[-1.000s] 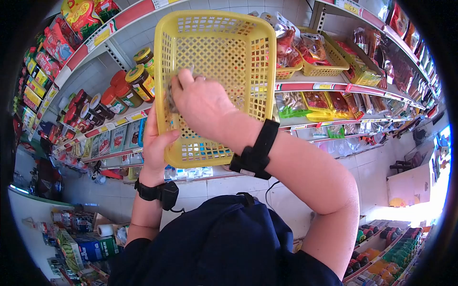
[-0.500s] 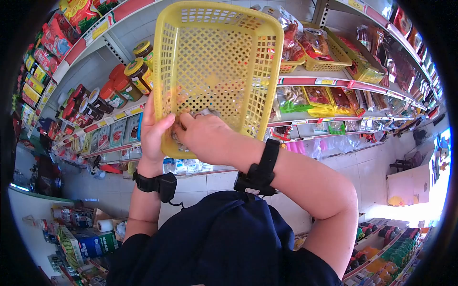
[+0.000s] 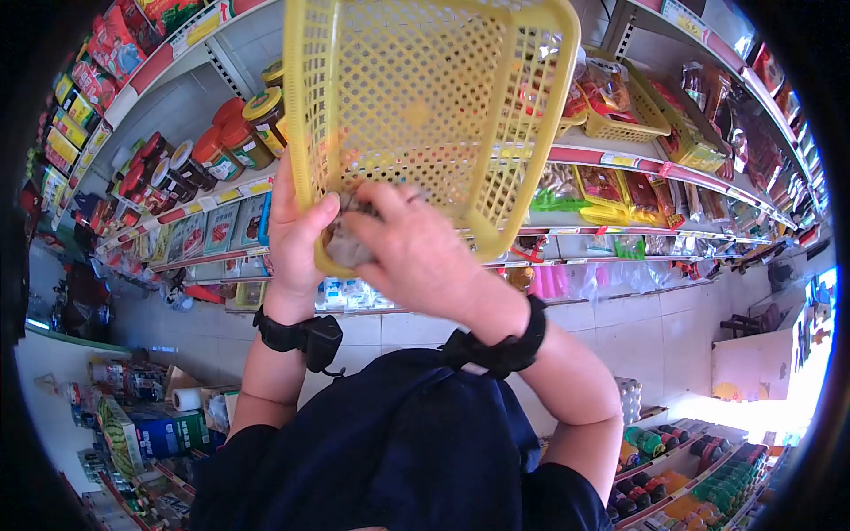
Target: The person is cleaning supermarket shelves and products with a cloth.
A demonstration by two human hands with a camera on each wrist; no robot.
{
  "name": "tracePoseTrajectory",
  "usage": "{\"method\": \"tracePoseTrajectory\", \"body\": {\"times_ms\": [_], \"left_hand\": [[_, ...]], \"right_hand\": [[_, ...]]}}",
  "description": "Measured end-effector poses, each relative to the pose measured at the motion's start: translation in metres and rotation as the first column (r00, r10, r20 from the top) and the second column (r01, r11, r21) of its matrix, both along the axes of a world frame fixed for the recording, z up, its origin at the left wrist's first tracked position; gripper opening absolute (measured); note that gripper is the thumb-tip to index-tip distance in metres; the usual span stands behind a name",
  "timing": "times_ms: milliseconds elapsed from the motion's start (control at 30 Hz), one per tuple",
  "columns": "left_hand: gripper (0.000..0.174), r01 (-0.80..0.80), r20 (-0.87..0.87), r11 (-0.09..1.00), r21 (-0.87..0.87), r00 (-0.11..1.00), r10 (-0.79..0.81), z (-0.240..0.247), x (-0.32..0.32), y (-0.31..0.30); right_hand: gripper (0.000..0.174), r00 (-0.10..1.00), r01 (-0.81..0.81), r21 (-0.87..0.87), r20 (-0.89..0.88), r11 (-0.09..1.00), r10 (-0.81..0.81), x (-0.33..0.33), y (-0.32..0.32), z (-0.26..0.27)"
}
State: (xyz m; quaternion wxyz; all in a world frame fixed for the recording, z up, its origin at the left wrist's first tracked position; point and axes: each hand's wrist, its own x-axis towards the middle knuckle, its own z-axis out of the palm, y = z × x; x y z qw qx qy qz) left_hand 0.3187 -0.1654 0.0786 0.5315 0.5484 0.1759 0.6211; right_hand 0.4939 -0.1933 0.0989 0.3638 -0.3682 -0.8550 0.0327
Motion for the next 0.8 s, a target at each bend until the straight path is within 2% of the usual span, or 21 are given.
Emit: {"method": "tracePoseTrajectory", "body": {"times_ms": [33,67,167,367,400,467,500,567,733,800], "left_hand": [[0.068,-0.021,-0.047,1.000,0.017,0.999,0.022,0.004,0.004,-0.001],[0.068,-0.019,-0.047,1.000,0.017,0.999,0.020,0.005,0.005,-0.001],[0.068,0.001,-0.037,0.999,-0.035,0.999,-0.002,0.006,0.006,-0.001],[0.067,0.014,-0.007,0.998,-0.061,1.000,-0.014,0.008,0.012,0.002],[0.066,0.002,-0.011,0.999,-0.050,1.000,-0.003,0.007,0.013,0.002],[0.065,-0.009,-0.015,0.999,-0.040,1.000,0.008,0.007,0.017,0.004],[0.065,-0.021,-0.013,0.999,-0.034,1.000,0.021,0.007,0.018,0.005],[0.065,-0.035,-0.010,0.999,-0.029,0.999,0.034,0.007,0.020,0.005],[0.064,-0.081,-0.099,0.997,-0.005,0.992,0.080,0.014,0.022,0.008],[0.064,-0.079,-0.064,0.997,-0.024,0.995,0.077,0.011,0.024,0.006]], "right_hand": [[0.035,0.997,-0.054,-0.035,-0.061,0.998,0.052,-0.008,-0.002,-0.010],[0.035,0.997,-0.052,-0.035,-0.061,0.998,0.050,-0.007,-0.002,-0.013],[0.027,0.977,-0.171,-0.178,-0.155,0.969,0.143,-0.005,-0.002,-0.017],[0.031,0.942,-0.286,-0.198,-0.238,0.938,0.237,0.003,-0.006,-0.017],[0.031,0.941,-0.289,-0.199,-0.240,0.936,0.239,0.002,-0.007,-0.019],[0.033,0.970,-0.161,-0.211,-0.215,0.964,0.115,0.002,-0.009,-0.022],[0.033,0.970,-0.161,-0.212,-0.215,0.964,0.115,0.000,-0.011,-0.023],[0.036,0.991,-0.037,-0.139,-0.129,0.990,0.019,-0.006,-0.013,-0.024],[0.038,0.974,-0.179,-0.101,-0.160,0.979,0.162,0.003,-0.007,-0.027],[0.039,0.963,-0.229,-0.098,-0.165,0.968,0.211,0.002,-0.008,-0.027]]}}
